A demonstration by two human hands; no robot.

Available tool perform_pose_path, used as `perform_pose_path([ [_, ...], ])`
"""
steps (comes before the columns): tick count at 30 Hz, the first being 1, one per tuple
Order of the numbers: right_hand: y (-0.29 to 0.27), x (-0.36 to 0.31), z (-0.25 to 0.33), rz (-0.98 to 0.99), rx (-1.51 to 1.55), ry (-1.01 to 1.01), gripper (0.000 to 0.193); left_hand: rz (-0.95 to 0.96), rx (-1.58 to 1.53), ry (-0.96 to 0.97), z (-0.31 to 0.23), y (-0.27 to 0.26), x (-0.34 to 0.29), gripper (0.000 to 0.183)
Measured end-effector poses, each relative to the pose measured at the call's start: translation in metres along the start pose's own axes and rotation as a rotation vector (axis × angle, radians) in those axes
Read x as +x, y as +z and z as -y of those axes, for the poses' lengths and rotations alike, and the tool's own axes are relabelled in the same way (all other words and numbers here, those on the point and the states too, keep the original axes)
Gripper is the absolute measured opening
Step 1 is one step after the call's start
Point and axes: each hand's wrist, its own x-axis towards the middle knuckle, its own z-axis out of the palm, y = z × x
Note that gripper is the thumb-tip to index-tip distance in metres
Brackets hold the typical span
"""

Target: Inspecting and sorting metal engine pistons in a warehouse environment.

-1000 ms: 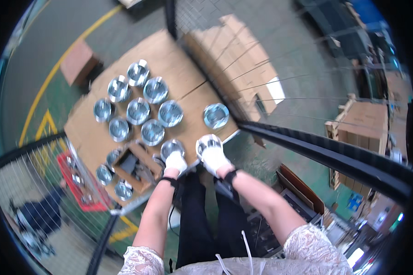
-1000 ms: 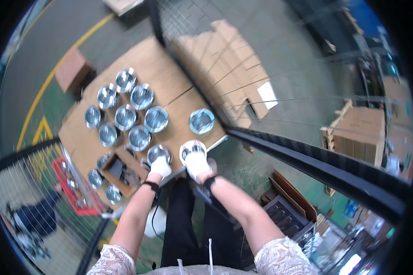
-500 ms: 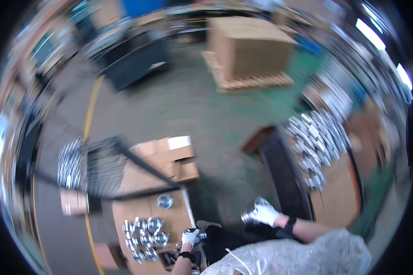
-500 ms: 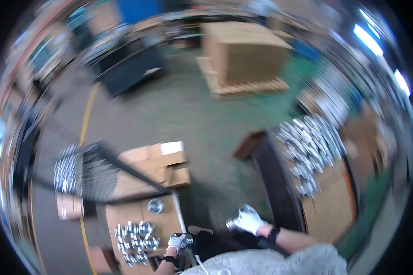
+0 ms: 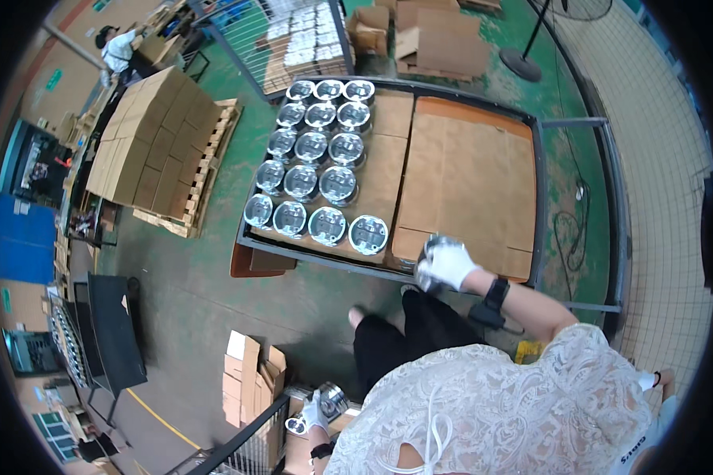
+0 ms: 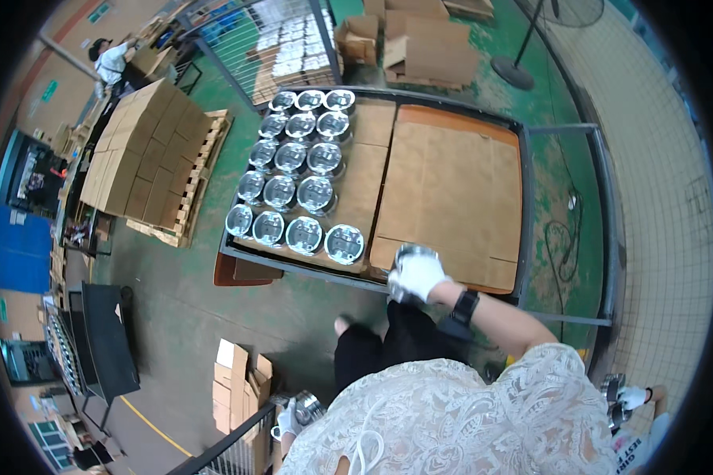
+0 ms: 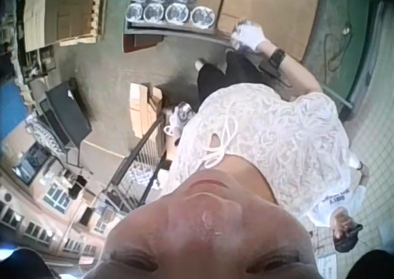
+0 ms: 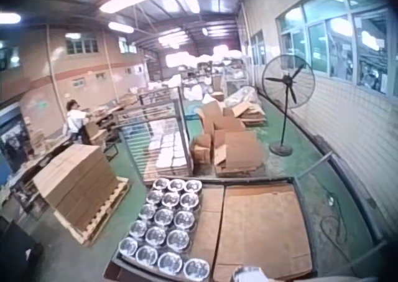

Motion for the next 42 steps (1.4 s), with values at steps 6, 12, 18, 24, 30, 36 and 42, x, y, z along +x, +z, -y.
perform_pose_path([
  [6,-0.001,0.140,-0.055,-0.097,0.028,-0.015,0.025,-0.005,0.248,0.343,-0.174,0.030,0.003,0.061],
  [12,0.043,0.242,-0.034,-0.097,0.211,-0.028,0.018,0.226,0.365,0.566,-0.380,0.070,-0.027,0.042],
  [18,0.094,0.267,0.005,-0.020,-0.122,-0.027,0.013,0.314,0.794,1.182,-0.531,0.156,0.002,0.047],
  [24,0.114,0.274,-0.003,-0.054,-0.151,0.018,0.014,0.739,0.868,1.390,-0.608,0.333,-0.009,0.031],
  [30,0.117,0.271,0.005,-0.169,-0.200,0.009,0.012,0.692,1.253,1.752,-0.580,0.474,0.034,0.022],
  [36,0.083,0.226,0.012,-0.370,0.261,0.137,0.020,0.590,1.622,1.690,-0.524,0.523,0.077,0.018],
  [42,0.056,0.154,0.002,-0.617,0.333,0.227,0.019,0.509,1.592,1.644,-0.509,0.505,0.081,0.032],
])
